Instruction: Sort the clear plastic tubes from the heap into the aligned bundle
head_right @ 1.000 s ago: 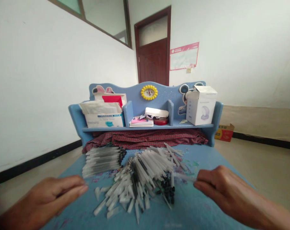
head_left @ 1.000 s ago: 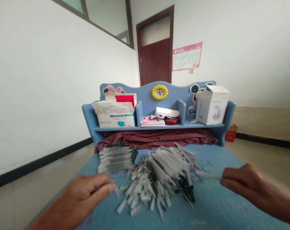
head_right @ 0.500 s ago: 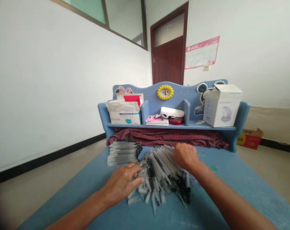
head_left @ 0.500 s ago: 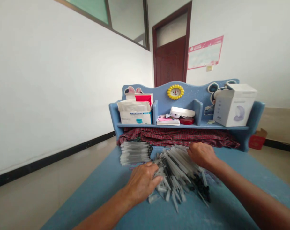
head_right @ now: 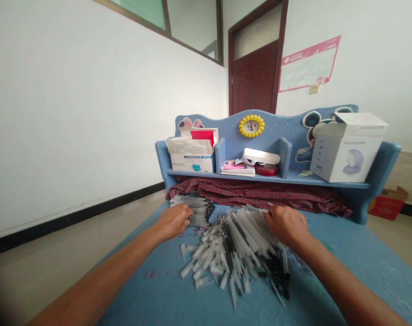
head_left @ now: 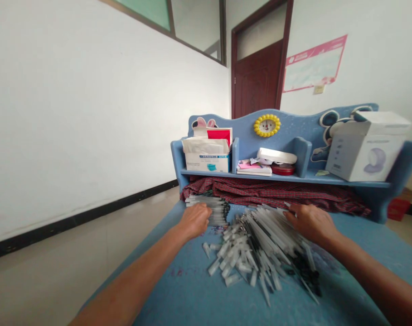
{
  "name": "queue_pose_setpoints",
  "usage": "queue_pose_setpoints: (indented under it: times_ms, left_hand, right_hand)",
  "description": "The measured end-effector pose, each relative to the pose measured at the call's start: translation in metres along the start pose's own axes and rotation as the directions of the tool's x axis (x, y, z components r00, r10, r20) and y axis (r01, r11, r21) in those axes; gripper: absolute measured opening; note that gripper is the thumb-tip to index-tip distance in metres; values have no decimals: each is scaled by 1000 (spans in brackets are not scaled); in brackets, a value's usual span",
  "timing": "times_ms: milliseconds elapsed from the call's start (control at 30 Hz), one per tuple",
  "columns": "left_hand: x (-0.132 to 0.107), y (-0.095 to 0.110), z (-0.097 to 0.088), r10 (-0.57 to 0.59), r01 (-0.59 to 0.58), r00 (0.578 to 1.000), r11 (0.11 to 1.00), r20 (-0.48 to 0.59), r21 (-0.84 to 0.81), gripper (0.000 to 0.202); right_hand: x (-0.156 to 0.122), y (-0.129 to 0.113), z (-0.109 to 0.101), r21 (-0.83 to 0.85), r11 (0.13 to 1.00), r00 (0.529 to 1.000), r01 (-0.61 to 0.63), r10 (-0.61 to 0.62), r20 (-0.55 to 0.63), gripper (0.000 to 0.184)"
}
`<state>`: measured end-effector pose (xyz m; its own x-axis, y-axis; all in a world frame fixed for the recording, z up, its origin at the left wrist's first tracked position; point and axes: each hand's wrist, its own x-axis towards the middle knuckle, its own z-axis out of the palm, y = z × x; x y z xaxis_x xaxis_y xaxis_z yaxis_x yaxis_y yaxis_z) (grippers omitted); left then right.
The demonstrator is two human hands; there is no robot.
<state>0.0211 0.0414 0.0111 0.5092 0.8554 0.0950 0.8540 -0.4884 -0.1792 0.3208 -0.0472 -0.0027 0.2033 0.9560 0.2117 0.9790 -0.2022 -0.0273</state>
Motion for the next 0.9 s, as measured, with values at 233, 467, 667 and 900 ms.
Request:
queue_pose_setpoints:
  times_ms: [233,467,667,900]
  left_hand:
    - [-1,-3,6,45,-47,998,999,54,24,16]
    - [-5,-11,11,81,-83,996,996,44,41,13]
    - [-12,-5,15,133,-135,991,987,23,85,22]
    - [-16,-3,17,175,-176,984,981,21,84,23]
  right_hand:
    - [3,9,3,16,1000,1000,-7,7,-3,38]
    - [2,9,-3,43,999,996,-27,31,-84,38]
    - [-2,5,-6,50,999,990,10,-3,-141,36]
    - [-9,0,-12,90,994,974,67,-45,-221,33]
